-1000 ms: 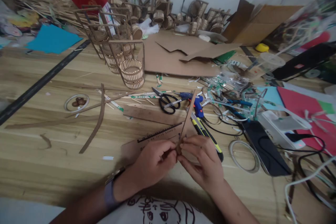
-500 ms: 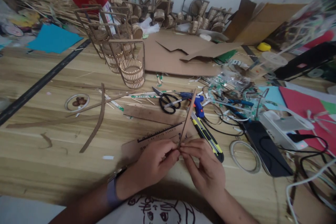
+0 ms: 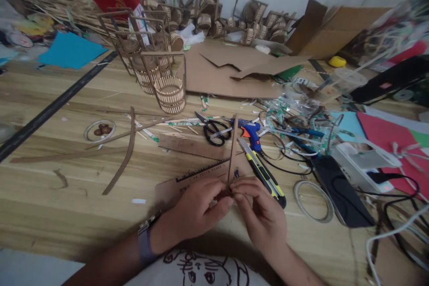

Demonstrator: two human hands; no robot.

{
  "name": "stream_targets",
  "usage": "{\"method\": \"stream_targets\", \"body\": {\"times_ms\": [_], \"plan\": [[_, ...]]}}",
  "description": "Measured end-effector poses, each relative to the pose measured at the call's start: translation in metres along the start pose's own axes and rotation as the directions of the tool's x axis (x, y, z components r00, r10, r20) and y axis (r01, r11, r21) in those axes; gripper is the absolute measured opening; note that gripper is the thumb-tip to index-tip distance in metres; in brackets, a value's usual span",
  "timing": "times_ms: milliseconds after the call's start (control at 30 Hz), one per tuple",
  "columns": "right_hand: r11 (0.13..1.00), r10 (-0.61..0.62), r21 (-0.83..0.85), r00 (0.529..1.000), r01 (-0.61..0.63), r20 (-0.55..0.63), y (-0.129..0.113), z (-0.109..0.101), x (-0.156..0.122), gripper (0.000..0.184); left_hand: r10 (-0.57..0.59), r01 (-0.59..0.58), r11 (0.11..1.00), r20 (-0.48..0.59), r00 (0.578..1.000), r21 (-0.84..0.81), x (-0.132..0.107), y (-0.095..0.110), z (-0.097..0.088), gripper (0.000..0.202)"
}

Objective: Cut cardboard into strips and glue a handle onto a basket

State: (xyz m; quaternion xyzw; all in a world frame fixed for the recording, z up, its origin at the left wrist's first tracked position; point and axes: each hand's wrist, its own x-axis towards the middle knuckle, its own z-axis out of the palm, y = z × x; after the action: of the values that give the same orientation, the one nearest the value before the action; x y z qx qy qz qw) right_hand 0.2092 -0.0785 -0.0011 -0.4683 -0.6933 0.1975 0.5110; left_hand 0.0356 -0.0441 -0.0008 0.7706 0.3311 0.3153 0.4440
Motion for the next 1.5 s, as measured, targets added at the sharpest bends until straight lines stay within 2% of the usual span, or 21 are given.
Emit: {"method": "stream_targets", "body": {"times_ms": [167, 267, 467, 600, 700, 833, 1067, 1233, 1500], "plan": [[0.952, -0.167, -0.259, 0.986, 0.166, 0.018, 0.003, -0.003, -0.003, 0.015, -0.180, 0.189, 0.971, 0.075, 0.981, -0.144, 0.000, -0.002, 0.004, 0.034], [0.905, -0.211, -0.373, 0.977, 0.205, 0.023, 0.005, -0.004, -0.004, 0.016, -0.218, 0.231, 0.945, 0.079, 0.973, -0.230, 0.000, -0.003, 0.006, 0.032], [0.896, -0.216, -0.391, 0.976, 0.212, 0.034, 0.005, -0.001, -0.009, 0.016, -0.270, 0.279, 0.896, 0.074, 0.960, -0.346, 0.000, -0.001, 0.009, 0.031], [0.927, -0.154, -0.346, 0.988, 0.145, 0.003, 0.004, 0.001, -0.008, 0.015, -0.307, 0.313, 0.872, 0.077, 0.949, -0.377, -0.002, 0.000, 0.010, 0.028], [0.968, -0.050, -0.249, 0.997, 0.035, -0.052, 0.003, 0.000, -0.006, 0.012, -0.294, 0.309, 0.885, 0.096, 0.951, -0.350, -0.003, 0.001, 0.009, 0.027], [0.988, 0.083, -0.124, 0.992, -0.095, -0.097, 0.002, -0.001, -0.003, 0.017, -0.265, 0.287, 0.908, 0.113, 0.958, -0.305, -0.003, 0.000, 0.009, 0.027], [0.971, -0.072, -0.233, 0.997, 0.063, -0.030, 0.005, 0.002, -0.007, 0.011, -0.321, 0.354, 0.829, 0.150, 0.935, -0.433, 0.000, -0.002, 0.012, 0.036], [0.914, -0.171, -0.371, 0.985, 0.163, 0.011, 0.011, 0.004, -0.010, 0.011, -0.310, 0.332, 0.861, 0.120, 0.943, -0.385, 0.000, -0.003, 0.010, 0.037], [0.931, -0.157, -0.337, 0.987, 0.138, -0.029, 0.001, -0.003, -0.006, 0.014, -0.149, 0.171, 0.952, 0.101, 0.984, -0.256, -0.003, -0.001, 0.007, 0.035]]}}
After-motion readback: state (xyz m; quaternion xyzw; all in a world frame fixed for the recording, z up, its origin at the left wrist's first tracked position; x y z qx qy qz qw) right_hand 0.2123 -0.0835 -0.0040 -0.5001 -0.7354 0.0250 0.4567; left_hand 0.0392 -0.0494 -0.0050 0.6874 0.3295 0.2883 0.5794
